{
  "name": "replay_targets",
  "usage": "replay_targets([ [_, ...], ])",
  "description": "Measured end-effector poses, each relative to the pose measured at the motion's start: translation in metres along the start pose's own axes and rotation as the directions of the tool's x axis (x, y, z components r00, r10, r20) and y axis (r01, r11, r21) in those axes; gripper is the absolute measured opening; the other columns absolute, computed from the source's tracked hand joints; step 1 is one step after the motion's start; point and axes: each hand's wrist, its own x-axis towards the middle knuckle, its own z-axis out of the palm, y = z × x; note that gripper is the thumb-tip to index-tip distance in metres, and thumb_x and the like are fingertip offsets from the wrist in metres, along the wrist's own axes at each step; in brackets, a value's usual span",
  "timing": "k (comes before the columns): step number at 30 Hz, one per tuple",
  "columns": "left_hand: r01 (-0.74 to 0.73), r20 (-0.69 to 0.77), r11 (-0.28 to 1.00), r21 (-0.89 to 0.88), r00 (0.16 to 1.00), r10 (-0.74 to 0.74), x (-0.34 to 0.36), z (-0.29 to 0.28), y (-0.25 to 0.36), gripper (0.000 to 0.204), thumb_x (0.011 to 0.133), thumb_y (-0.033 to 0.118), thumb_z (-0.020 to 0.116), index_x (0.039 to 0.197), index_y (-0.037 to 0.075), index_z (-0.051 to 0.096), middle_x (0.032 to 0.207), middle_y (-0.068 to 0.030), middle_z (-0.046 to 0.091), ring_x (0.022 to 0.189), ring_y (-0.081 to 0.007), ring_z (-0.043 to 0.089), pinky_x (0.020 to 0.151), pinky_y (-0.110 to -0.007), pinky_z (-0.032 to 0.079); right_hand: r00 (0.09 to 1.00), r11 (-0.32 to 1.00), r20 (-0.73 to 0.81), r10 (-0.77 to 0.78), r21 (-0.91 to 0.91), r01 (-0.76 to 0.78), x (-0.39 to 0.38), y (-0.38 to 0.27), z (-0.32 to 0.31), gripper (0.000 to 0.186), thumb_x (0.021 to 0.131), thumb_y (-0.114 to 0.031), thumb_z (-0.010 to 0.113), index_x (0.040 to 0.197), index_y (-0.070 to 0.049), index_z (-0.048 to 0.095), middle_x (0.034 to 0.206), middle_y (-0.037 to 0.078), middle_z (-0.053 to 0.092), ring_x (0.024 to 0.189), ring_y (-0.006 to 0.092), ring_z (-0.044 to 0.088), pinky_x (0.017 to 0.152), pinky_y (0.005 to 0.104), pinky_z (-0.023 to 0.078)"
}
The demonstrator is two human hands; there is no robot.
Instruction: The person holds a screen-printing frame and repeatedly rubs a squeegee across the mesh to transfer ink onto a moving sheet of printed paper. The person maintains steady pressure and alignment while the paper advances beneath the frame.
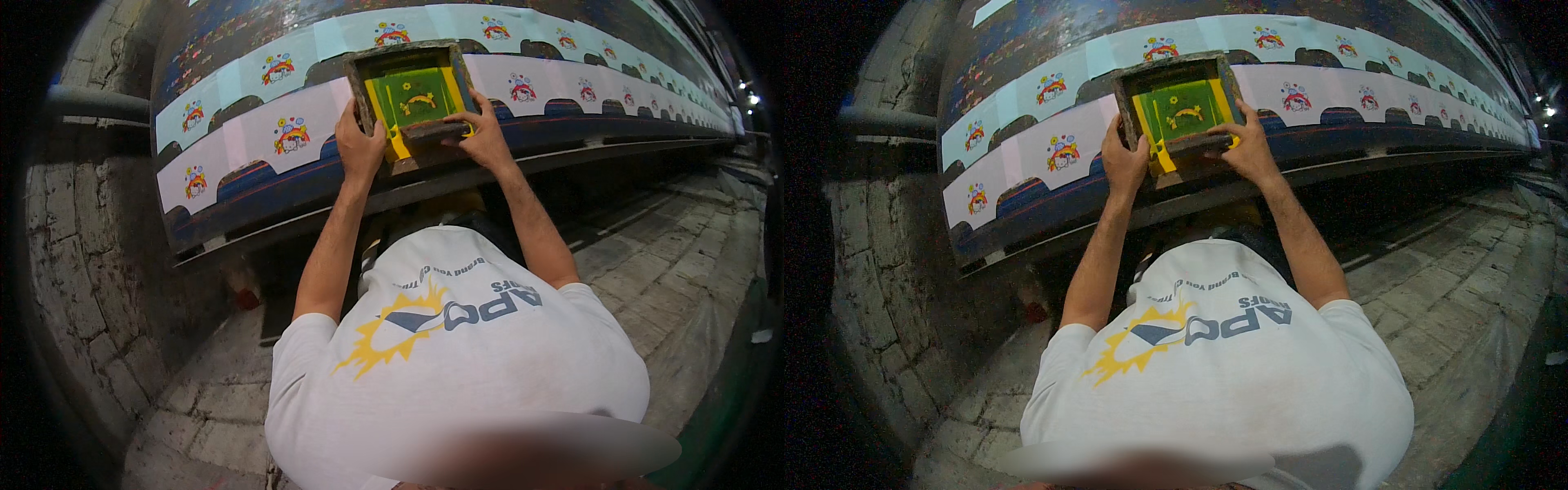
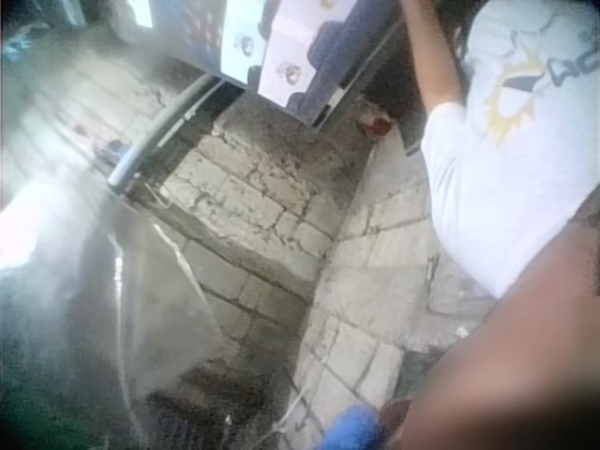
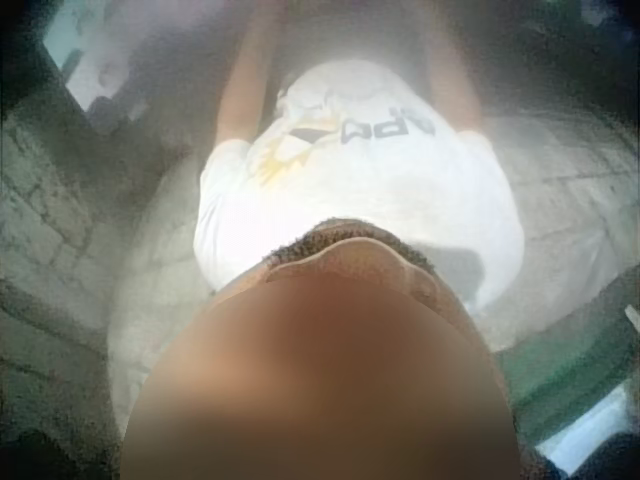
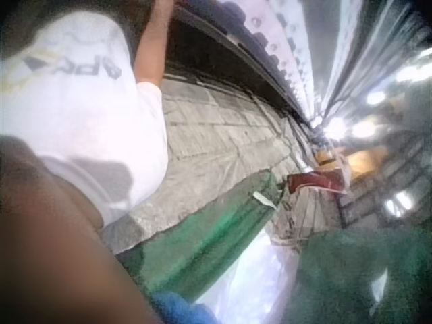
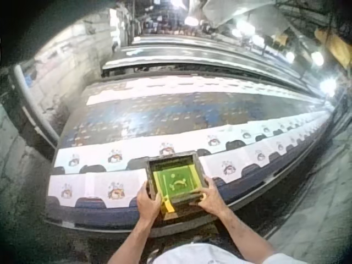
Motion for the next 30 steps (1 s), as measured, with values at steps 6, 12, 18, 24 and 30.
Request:
replay_targets([
  [6,0.079,-0.018,0.99,0.114,0.997,-0.077,-0.004,0.011,0.01,0.074,0.089,0.009,0.074,0.156,-0.004,0.048,0.141,-0.0234,0.061,0.131,-0.0394,0.061,0.114,-0.049,0.048,0.992,0.998,-0.111,-0.066,-0.002,0.066,-0.006,-0.005,0.008,0.044,0.069,-0.026,0.103,0.11,-0.024,0.087,0.16,0.02,0.048,0.15,0.0432,0.044,0.123,0.057,0.042],
  [12,0.104,0.007,0.993,-0.05,0.995,-0.104,0.0,0.038,0.043,0.07,0.087,0.004,0.07,0.154,-0.001,0.052,0.143,-0.0223,0.063,0.134,-0.0392,0.056,0.116,-0.049,0.044,0.985,0.997,-0.162,-0.058,0.039,0.065,-0.008,0.022,-0.024,0.041,0.07,-0.02,0.102,0.108,-0.022,0.087,0.156,0.018,0.052,0.149,0.0426,0.044,0.123,0.0559,0.042],
  [18,0.023,-0.021,0.999,-0.027,1.0,-0.024,-0.006,0.15,0.108,0.07,0.087,0.002,0.07,0.154,-0.003,0.053,0.142,-0.0242,0.064,0.133,-0.0395,0.059,0.117,-0.047,0.043,0.983,0.998,-0.176,-0.054,0.033,0.061,-0.004,0.104,-0.121,0.042,0.071,-0.016,0.1,0.11,-0.022,0.087,0.158,0.017,0.05,0.15,0.0422,0.043,0.124,0.0562,0.042],
  [24,0.124,0.039,0.972,-0.201,0.992,-0.119,-0.02,0.224,0.144,0.072,0.09,0.0,0.067,0.159,-0.007,0.048,0.147,-0.0265,0.062,0.136,-0.0377,0.062,0.113,-0.041,0.051,0.994,1.0,-0.111,-0.02,0.004,0.021,-0.006,0.172,-0.172,0.039,0.073,-0.013,0.097,0.11,-0.02,0.086,0.16,0.018,0.048,0.152,0.0428,0.041,0.126,0.0572,0.04],
  [30,0.218,0.048,0.963,-0.158,0.976,-0.212,-0.023,0.225,0.158,0.075,0.091,-0.004,0.067,0.162,-0.005,0.046,0.15,-0.0248,0.065,0.131,-0.0265,0.068,0.108,-0.035,0.055,0.991,0.995,-0.101,-0.093,0.028,0.096,-0.005,0.189,-0.174,0.041,0.072,-0.017,0.099,0.111,-0.019,0.086,0.157,0.02,0.049,0.152,0.0463,0.04,0.126,0.0594,0.038],
])
